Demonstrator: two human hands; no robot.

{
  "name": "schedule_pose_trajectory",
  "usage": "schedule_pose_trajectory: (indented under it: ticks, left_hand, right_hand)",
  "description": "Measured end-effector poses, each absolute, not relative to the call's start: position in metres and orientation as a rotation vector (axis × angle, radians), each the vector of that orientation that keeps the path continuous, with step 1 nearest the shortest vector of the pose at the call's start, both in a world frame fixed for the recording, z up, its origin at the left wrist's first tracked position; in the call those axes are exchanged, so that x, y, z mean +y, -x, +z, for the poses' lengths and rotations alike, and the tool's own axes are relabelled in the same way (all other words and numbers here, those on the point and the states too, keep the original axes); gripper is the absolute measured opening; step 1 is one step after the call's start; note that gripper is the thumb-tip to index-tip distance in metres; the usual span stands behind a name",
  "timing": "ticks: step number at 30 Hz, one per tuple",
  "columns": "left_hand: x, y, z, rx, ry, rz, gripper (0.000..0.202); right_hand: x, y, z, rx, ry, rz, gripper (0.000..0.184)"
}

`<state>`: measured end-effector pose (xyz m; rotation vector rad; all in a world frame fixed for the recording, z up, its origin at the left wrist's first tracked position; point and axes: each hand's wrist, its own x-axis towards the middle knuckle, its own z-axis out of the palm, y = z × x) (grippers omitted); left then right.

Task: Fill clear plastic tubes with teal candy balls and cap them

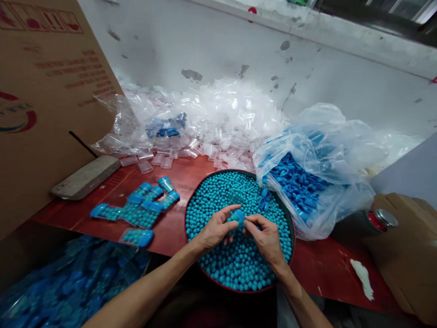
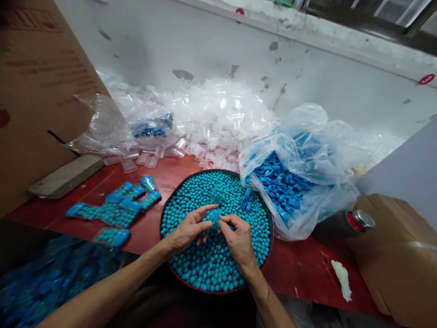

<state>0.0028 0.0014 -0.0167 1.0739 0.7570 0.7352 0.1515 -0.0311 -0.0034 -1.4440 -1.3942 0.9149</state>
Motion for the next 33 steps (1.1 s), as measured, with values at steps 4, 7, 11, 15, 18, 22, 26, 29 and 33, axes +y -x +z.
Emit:
schedule_pose_trajectory:
  ticks: [4, 7, 11, 15, 18, 22, 26, 29, 33]
  left_hand:
    - [0.0, -0.004, -0.015, 0.793, -1.09, 0.759, 0.036]
    - [0.0, -0.004, -0.014, 0.823, -1.093, 0.803, 0.033]
    - [0.001, -0.002, -0.015, 0.802, -1.058, 0.819, 0.04]
    - [0.002, 0.0, -0.016, 0.736, -1.08, 0.748, 0.04]
    - [0.001, -0.001, -0.016, 0.744, -1.141, 0.7, 0.039]
    - [-0.002, -0.003, -0.016, 0.764, -1.188, 0.721, 0.046]
    - [-0.008, -0.005, -0.013, 0.802, -1.208, 0.884, 0.047]
    - [-0.012, -0.008, -0.008, 0.807, -1.231, 0.937, 0.043]
    - [-0.017, -0.011, -0.002, 0.74, -1.181, 0.899, 0.037]
  right_hand:
    - [-0.03, -0.153, -0.003, -1.464, 1.456, 1.023, 0.016]
    - [-0.031, -0.151, -0.001, -1.562, 1.414, 0.937, 0.015]
    - [-0.029, -0.155, 0.007, -1.414, 1.252, 1.305, 0.022]
    - [-0.019, -0.168, 0.013, -1.062, 1.127, 1.566, 0.038]
    - [-0.011, -0.167, 0.009, -0.962, 1.265, 1.448, 0.049]
    - [-0.015, -0.153, 0.001, -1.238, 1.445, 1.139, 0.036]
    - [-0.035, -0.141, -0.001, -1.826, 1.469, 0.752, 0.056]
    - [-0.045, -0.136, -0.002, -2.024, 1.534, 0.606, 0.08]
    - [-0.048, -0.13, 0.0, -1.931, 1.556, 0.485, 0.064]
